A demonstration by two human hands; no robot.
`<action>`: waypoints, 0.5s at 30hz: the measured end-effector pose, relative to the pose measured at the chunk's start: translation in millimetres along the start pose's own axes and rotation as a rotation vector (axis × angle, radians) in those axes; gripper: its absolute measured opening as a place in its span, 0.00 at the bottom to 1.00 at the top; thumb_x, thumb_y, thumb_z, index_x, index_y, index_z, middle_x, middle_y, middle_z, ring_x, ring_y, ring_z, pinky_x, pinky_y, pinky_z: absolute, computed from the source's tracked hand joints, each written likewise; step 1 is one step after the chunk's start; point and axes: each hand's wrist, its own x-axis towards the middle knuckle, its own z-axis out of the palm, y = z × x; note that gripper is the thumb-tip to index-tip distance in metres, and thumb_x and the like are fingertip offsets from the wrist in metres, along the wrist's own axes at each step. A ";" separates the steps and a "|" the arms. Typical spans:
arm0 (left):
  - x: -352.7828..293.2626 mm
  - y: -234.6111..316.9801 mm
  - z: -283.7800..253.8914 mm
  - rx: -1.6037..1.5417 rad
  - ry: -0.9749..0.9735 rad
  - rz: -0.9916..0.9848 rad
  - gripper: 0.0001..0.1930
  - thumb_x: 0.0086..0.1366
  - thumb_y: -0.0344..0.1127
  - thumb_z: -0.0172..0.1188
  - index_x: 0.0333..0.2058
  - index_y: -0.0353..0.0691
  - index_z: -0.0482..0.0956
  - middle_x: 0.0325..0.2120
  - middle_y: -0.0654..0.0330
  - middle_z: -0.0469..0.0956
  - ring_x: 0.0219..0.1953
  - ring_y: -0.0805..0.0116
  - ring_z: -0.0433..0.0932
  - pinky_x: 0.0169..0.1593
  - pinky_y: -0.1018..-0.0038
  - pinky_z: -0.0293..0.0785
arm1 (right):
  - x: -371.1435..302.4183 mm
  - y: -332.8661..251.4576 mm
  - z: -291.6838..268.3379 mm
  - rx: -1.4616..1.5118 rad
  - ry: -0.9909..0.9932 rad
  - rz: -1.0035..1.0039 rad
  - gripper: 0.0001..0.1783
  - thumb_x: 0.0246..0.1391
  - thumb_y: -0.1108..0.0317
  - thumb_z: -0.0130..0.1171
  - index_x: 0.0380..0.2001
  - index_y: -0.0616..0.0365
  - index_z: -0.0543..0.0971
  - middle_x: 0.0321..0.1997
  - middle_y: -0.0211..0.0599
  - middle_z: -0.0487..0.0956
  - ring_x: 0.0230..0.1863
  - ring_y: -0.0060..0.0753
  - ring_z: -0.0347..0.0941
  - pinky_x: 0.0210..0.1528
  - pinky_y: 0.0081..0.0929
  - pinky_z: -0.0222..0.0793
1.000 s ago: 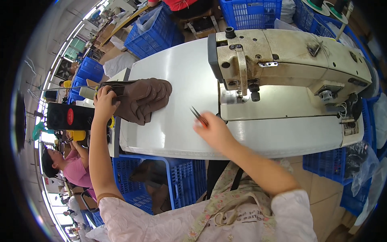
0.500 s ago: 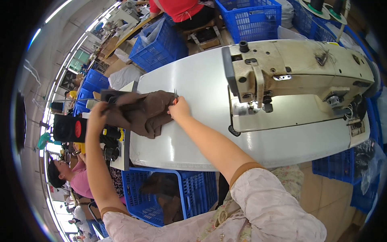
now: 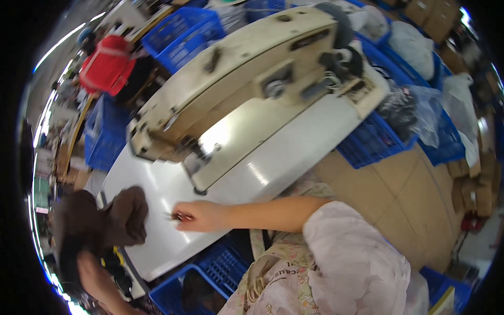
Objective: Operating a sewing machine to stitch leather shoe components together.
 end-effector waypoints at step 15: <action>6.5 217.2 -48.2 -0.478 -0.078 0.291 0.06 0.66 0.32 0.60 0.38 0.41 0.84 0.37 0.55 0.84 0.32 0.55 0.84 0.32 0.64 0.80 | -303.0 0.0 -366.3 -1.300 0.890 0.083 0.22 0.49 0.79 0.53 0.47 0.51 0.84 0.54 0.37 0.79 0.64 0.46 0.67 0.71 0.48 0.54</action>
